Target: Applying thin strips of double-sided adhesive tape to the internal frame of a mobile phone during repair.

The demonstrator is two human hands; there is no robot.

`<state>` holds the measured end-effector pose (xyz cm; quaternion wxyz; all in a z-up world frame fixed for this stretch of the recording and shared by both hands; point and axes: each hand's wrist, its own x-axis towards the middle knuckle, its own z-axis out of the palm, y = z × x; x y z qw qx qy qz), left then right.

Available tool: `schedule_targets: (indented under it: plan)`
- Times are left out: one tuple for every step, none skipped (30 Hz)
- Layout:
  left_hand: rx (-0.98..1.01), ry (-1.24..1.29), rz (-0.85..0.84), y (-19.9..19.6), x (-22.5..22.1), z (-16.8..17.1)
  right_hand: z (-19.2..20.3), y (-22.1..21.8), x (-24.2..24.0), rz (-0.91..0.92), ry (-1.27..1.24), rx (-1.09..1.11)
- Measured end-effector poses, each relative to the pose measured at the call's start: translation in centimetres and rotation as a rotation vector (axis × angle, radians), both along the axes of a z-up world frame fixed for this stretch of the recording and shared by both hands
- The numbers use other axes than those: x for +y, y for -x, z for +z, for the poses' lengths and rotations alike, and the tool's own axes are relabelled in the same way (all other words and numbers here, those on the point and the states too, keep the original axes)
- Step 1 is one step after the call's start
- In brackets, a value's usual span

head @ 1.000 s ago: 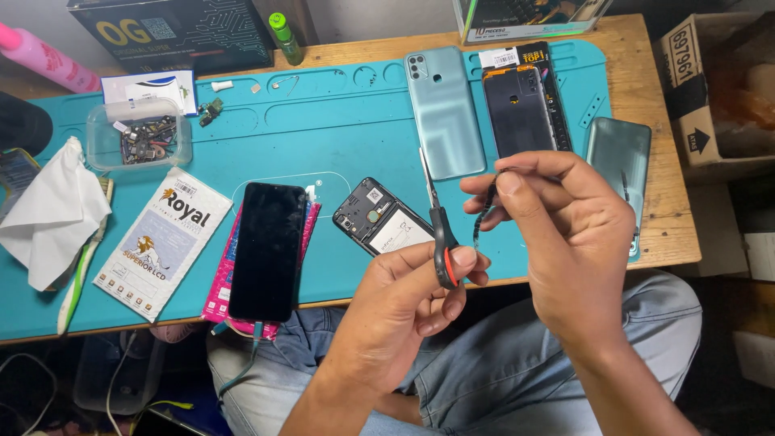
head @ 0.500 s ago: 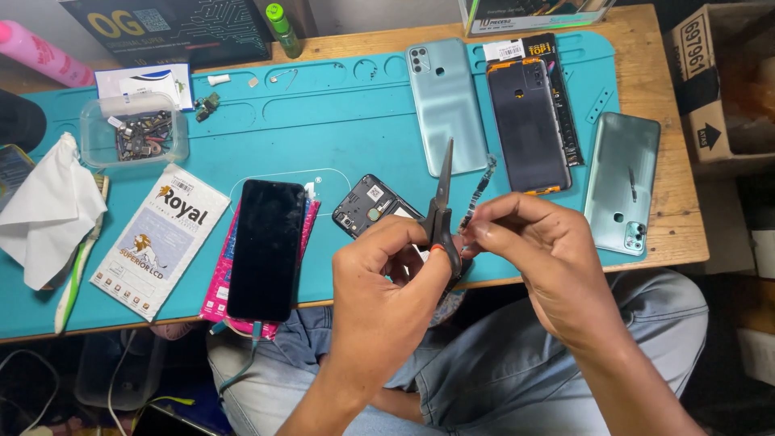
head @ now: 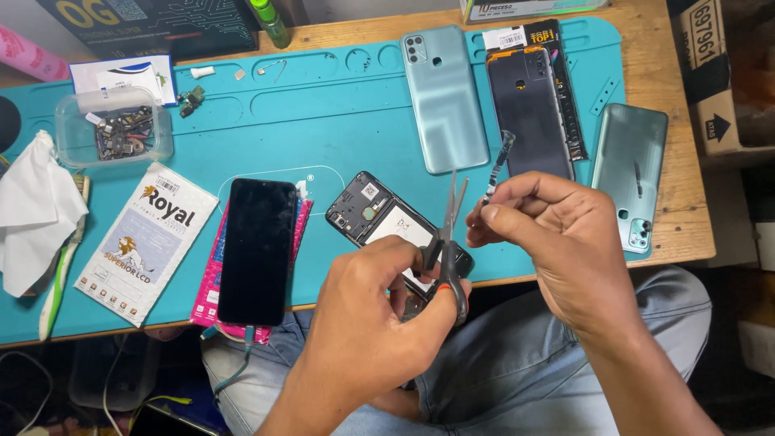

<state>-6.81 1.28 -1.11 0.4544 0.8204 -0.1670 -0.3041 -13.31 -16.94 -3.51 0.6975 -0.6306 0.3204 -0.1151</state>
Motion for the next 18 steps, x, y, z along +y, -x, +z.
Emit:
schedule_targets:
  plan:
    - [0.001,-0.001,0.001,0.06,0.09,-0.25,-0.02,-0.04,-0.02,0.001,-0.001,0.001]
    - [-0.037,-0.017,-0.035,0.12,0.19,-0.49,-0.03,-0.07,-0.04,0.008,0.016,-0.004]
    - [-0.076,-0.031,-0.071,0.17,0.26,-0.73,-0.01,-0.11,-0.08,0.015,0.035,-0.010]
    - [-0.074,-0.031,-0.070,0.15,0.22,-0.79,-0.13,-0.08,-0.11,0.016,0.035,-0.009]
    - [-0.097,-0.070,-0.095,0.13,0.16,-0.85,-0.25,-0.03,-0.16,0.027,0.045,-0.030]
    - [-0.119,-0.110,-0.119,0.11,0.10,-0.90,-0.37,0.03,-0.20,0.037,0.056,-0.052]
    - [-0.117,-0.109,-0.119,0.08,0.05,-0.84,-0.23,0.01,-0.13,0.038,0.056,-0.051]
    - [-0.128,-0.110,-0.125,0.04,0.00,-0.77,-0.10,0.00,-0.05,0.027,0.060,-0.043]
    - [-0.140,-0.111,-0.131,0.00,-0.06,-0.69,0.04,-0.04,0.03,0.016,0.064,-0.036]
    - [-0.139,-0.111,-0.130,-0.02,-0.10,-0.66,0.09,-0.06,0.07,0.017,0.063,-0.035]
    - [-0.159,-0.100,-0.130,-0.04,-0.13,-0.64,0.13,-0.08,0.11,0.012,0.071,-0.032]
    - [-0.179,-0.089,-0.129,-0.06,-0.17,-0.62,0.18,-0.10,0.15,0.008,0.079,-0.030]
    - [-0.179,-0.089,-0.129,-0.06,-0.19,-0.68,0.22,-0.11,0.21,0.009,0.079,-0.029]
    - [-0.185,-0.090,-0.126,-0.06,-0.22,-0.73,0.27,-0.12,0.26,0.015,0.066,-0.035]
    - [-0.191,-0.090,-0.125,-0.07,-0.28,-0.78,0.33,-0.15,0.28,0.020,0.053,-0.041]
    - [-0.191,-0.090,-0.125,-0.15,-0.38,-0.66,0.38,-0.16,0.31,0.020,0.053,-0.041]
    - [-0.168,-0.123,-0.122,-0.22,-0.46,-0.54,0.44,-0.16,0.36,0.022,0.064,-0.028]
    - [-0.144,-0.157,-0.118,-0.29,-0.55,-0.43,0.49,-0.15,0.41,0.024,0.075,-0.015]
